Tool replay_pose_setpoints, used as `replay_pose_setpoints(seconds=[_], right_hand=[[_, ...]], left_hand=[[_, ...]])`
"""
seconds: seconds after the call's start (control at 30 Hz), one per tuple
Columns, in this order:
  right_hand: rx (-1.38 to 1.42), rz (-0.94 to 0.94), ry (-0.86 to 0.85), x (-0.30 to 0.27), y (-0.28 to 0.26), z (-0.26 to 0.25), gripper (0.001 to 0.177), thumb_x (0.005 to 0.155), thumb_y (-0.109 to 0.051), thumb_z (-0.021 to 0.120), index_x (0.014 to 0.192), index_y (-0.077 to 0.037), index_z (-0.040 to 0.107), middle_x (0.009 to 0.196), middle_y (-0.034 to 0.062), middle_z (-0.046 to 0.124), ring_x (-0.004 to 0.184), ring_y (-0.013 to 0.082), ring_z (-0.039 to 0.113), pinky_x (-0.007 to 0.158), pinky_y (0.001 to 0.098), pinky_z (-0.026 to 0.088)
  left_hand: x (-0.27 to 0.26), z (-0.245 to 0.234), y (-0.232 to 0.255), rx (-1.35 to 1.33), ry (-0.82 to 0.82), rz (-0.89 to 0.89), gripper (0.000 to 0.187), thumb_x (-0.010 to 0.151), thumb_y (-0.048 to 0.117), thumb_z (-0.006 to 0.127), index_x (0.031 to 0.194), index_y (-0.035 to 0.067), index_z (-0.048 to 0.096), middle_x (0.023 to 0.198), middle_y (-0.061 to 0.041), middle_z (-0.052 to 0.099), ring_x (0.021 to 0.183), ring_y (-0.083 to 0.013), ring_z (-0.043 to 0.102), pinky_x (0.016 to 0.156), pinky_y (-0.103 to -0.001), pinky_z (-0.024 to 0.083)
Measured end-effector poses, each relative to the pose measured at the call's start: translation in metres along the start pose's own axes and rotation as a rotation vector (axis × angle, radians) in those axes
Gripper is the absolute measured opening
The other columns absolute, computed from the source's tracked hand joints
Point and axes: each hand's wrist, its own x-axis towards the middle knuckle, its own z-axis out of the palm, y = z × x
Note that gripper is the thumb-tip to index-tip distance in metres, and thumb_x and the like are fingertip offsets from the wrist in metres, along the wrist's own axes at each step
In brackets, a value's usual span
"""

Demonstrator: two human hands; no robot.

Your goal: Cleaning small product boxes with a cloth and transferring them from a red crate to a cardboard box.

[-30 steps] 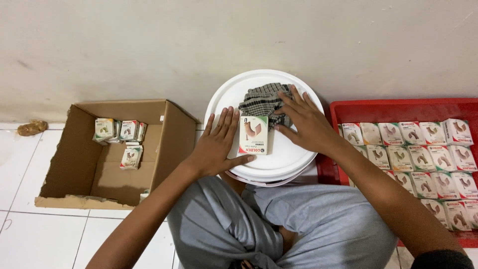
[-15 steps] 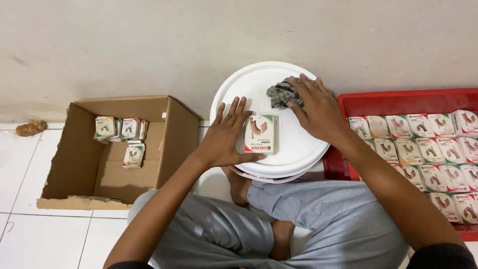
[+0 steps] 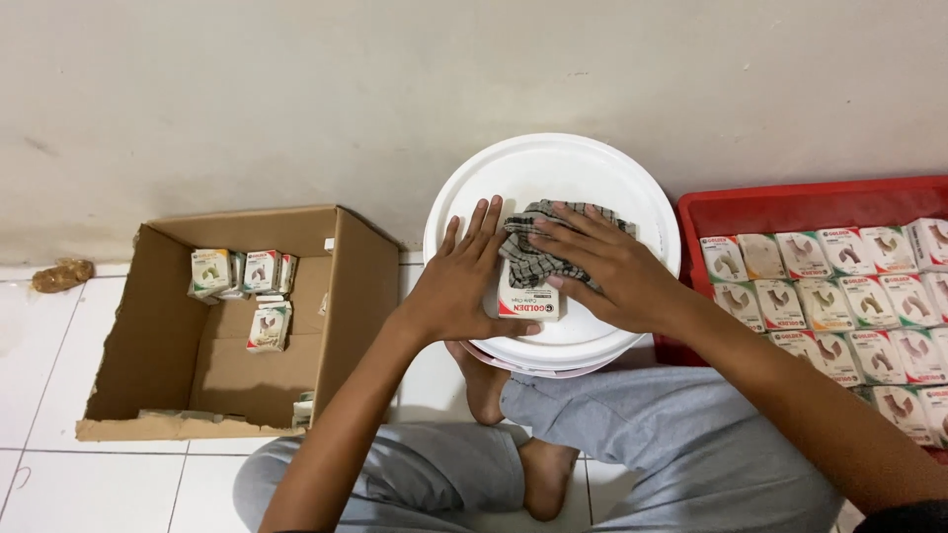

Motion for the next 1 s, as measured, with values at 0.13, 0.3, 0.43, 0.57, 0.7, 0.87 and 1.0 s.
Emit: replay_pose_setpoints(seconds=[0.13, 0.3, 0.43, 0.57, 0.7, 0.87, 1.0], right_hand=[[0.018, -0.122, -0.031, 0.001, -0.01, -0.001, 0.033, 0.087, -0.025, 0.056, 0.115, -0.008, 0.06, 0.131, 0.01, 0.052, 0.128, 0.0309, 0.04, 0.108, 0.0443, 0.023], [0.084, -0.095, -0.036, 0.001, -0.005, 0.001, 0.03, 0.086, -0.025, 0.058, 0.112, -0.01, 0.064, 0.126, 0.0081, 0.057, 0.124, 0.0296, 0.044, 0.108, 0.0433, 0.024], [0.045, 0.019, 0.002, 0.004, -0.004, -0.004, 0.036, 0.09, -0.026, 0.053, 0.12, -0.007, 0.058, 0.129, 0.0119, 0.053, 0.127, 0.0302, 0.039, 0.108, 0.0441, 0.024], [0.027, -0.027, -0.029, 0.003, -0.003, 0.0, 0.036, 0.086, -0.029, 0.058, 0.115, -0.008, 0.061, 0.128, 0.012, 0.054, 0.126, 0.0319, 0.041, 0.108, 0.0447, 0.025], [0.151, -0.161, -0.081, 0.003, -0.012, -0.007, 0.041, 0.076, -0.034, 0.069, 0.112, -0.014, 0.065, 0.124, 0.0096, 0.058, 0.124, 0.0325, 0.043, 0.107, 0.0458, 0.026], [0.059, -0.08, -0.05, 0.006, -0.008, -0.004, 0.032, 0.083, -0.025, 0.062, 0.112, -0.012, 0.064, 0.124, 0.0096, 0.058, 0.123, 0.0316, 0.045, 0.106, 0.0455, 0.028], [0.034, 0.153, -0.035, 0.007, -0.006, -0.007, 0.043, 0.089, -0.025, 0.053, 0.128, -0.008, 0.051, 0.128, 0.0109, 0.053, 0.125, 0.0323, 0.042, 0.106, 0.0478, 0.026]], left_hand=[[0.005, 0.0, -0.006, -0.014, 0.0, 0.02, 0.117, 0.056, 0.068, 0.066, 0.14, -0.002, 0.023, 0.15, -0.021, 0.01, 0.139, -0.0347, 0.01, 0.111, -0.053, 0.006], [0.006, -0.002, -0.005, 0.034, -0.018, 0.061, 0.116, 0.055, 0.067, 0.064, 0.14, -0.001, 0.023, 0.151, -0.018, 0.013, 0.14, -0.0298, 0.011, 0.112, -0.049, 0.002], [0.008, -0.001, -0.003, 0.021, 0.003, 0.052, 0.111, 0.058, 0.072, 0.06, 0.133, -0.005, 0.033, 0.15, -0.021, 0.014, 0.139, -0.032, 0.012, 0.113, -0.049, 0.001], [0.004, 0.002, -0.004, -0.053, 0.063, 0.03, 0.119, 0.055, 0.074, 0.063, 0.135, -0.007, 0.028, 0.147, -0.025, 0.017, 0.138, -0.036, 0.014, 0.113, -0.048, 0.001], [0.004, 0.006, -0.006, -0.066, 0.075, 0.036, 0.115, 0.05, 0.052, 0.073, 0.139, -0.004, 0.025, 0.148, -0.023, 0.017, 0.139, -0.0343, 0.013, 0.114, -0.045, 0.001], [0.007, 0.006, -0.007, -0.125, 0.074, 0.039, 0.113, 0.054, 0.056, 0.071, 0.14, -0.002, 0.025, 0.149, -0.02, 0.016, 0.139, -0.032, 0.013, 0.114, -0.044, 0.002], [0.013, 0.006, -0.004, -0.089, 0.023, -0.019, 0.113, 0.054, 0.066, 0.065, 0.137, -0.002, 0.028, 0.149, -0.02, 0.016, 0.139, -0.0307, 0.013, 0.114, -0.044, 0.003]])
